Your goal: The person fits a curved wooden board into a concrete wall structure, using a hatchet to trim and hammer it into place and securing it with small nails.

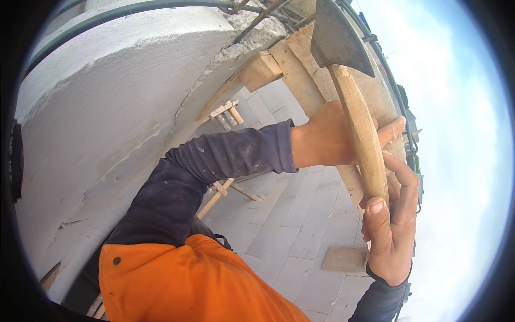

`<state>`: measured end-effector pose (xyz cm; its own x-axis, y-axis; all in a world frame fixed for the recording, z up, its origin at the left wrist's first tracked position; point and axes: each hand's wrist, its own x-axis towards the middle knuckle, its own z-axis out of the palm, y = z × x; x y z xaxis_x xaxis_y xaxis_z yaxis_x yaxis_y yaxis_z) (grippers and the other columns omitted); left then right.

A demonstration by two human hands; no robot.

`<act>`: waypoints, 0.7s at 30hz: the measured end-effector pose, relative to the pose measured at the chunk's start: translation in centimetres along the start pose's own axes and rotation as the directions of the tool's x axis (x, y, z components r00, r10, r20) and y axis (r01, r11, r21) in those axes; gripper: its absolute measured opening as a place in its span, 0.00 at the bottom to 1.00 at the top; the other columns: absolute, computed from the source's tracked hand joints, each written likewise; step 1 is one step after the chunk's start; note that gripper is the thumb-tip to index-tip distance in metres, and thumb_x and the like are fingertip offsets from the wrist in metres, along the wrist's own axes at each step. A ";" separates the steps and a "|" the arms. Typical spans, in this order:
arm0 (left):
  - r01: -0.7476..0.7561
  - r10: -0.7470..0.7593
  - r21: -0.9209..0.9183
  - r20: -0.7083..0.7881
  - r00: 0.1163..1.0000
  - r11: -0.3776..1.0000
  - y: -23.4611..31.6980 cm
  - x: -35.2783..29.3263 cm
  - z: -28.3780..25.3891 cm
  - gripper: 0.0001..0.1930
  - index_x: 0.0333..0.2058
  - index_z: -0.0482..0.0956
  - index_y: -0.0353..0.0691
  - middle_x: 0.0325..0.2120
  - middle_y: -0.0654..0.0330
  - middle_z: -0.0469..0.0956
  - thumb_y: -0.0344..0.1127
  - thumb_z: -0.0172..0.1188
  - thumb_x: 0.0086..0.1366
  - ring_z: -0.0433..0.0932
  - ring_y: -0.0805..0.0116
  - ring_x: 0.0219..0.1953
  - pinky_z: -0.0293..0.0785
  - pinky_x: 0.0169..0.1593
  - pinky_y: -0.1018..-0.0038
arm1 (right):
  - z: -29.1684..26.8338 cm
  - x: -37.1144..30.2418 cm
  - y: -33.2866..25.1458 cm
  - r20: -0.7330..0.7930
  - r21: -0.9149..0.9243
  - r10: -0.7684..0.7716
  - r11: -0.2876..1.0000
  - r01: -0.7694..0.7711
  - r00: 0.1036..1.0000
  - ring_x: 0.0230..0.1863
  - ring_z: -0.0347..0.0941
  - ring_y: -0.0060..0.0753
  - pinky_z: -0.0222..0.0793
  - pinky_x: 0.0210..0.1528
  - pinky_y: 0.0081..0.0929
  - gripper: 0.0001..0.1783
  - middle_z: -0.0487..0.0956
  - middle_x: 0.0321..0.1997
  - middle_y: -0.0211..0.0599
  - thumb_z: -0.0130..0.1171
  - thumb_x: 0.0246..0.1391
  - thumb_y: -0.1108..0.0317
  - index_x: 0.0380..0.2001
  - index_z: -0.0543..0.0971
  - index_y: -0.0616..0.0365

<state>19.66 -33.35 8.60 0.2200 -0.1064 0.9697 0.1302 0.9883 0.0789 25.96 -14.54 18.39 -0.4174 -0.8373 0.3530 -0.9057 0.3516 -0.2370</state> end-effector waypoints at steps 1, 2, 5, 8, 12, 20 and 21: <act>0.012 -0.013 -0.020 -0.051 0.999 1.000 0.1 0.0 0.1 0.21 0.56 0.82 0.42 0.17 0.64 0.79 0.40 0.63 0.66 0.84 0.68 0.24 0.75 0.21 0.71 | -0.3 0.3 0.0 -0.003 -0.019 -0.012 1.000 0.012 1.000 0.15 0.65 0.16 0.62 0.17 0.14 0.43 0.77 0.29 0.36 0.51 0.66 0.32 0.71 0.64 0.52; 0.018 -0.018 -0.001 -0.038 0.999 1.000 0.0 0.0 0.0 0.20 0.55 0.82 0.42 0.17 0.63 0.79 0.40 0.64 0.65 0.84 0.68 0.23 0.75 0.21 0.71 | -0.6 0.9 0.0 -0.002 -0.052 -0.021 0.998 0.021 1.000 0.15 0.65 0.16 0.62 0.17 0.15 0.44 0.76 0.28 0.35 0.51 0.66 0.31 0.70 0.64 0.52; 0.002 -0.006 0.036 0.113 0.994 0.999 0.4 0.3 -0.2 0.19 0.52 0.83 0.42 0.15 0.63 0.79 0.38 0.65 0.63 0.84 0.67 0.21 0.75 0.20 0.71 | -2.2 2.3 0.3 0.003 -0.148 -0.016 0.989 0.016 1.000 0.16 0.66 0.17 0.61 0.17 0.16 0.45 0.74 0.25 0.31 0.51 0.63 0.27 0.67 0.67 0.53; -0.034 0.008 0.102 0.248 0.969 0.994 0.9 0.7 -1.4 0.15 0.47 0.82 0.43 0.13 0.62 0.79 0.35 0.64 0.60 0.81 0.65 0.15 0.74 0.18 0.70 | -4.4 3.9 -0.2 0.010 -0.187 -0.058 0.981 0.059 0.998 0.16 0.64 0.17 0.58 0.17 0.17 0.47 0.69 0.19 0.26 0.48 0.62 0.22 0.59 0.73 0.57; -0.010 -0.042 0.156 0.329 0.943 0.988 1.2 0.6 -2.1 0.22 0.55 0.80 0.39 0.14 0.63 0.80 0.35 0.62 0.61 0.82 0.66 0.16 0.74 0.19 0.70 | -6.6 7.2 1.5 0.133 -0.310 -0.197 0.923 0.229 0.971 0.15 0.61 0.15 0.60 0.17 0.16 0.40 0.66 0.19 0.24 0.43 0.69 0.28 0.53 0.74 0.59; -0.078 -0.030 0.204 0.482 0.876 0.976 1.6 0.9 -3.1 0.34 0.70 0.68 0.33 0.15 0.66 0.79 0.34 0.59 0.65 0.79 0.68 0.17 0.72 0.20 0.68 | -9.8 10.4 1.2 0.289 -0.491 -0.338 0.751 0.441 0.896 0.28 0.74 0.35 0.69 0.32 0.35 0.43 0.78 0.31 0.43 0.39 0.71 0.29 0.49 0.76 0.65; -0.079 -0.030 0.202 0.489 0.872 0.976 1.6 1.0 -3.2 0.34 0.70 0.68 0.33 0.15 0.66 0.79 0.34 0.59 0.65 0.80 0.68 0.17 0.72 0.20 0.68 | -10.0 10.5 1.0 0.306 -0.476 -0.342 0.753 0.454 0.889 0.27 0.74 0.34 0.68 0.31 0.35 0.42 0.77 0.30 0.43 0.40 0.71 0.29 0.47 0.76 0.65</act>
<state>23.17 -32.21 8.98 -0.2853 -0.0695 0.9559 -0.0858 0.9952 0.0467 19.91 -18.82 30.88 -0.0383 -0.9923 0.1180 -0.9071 0.0841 0.4125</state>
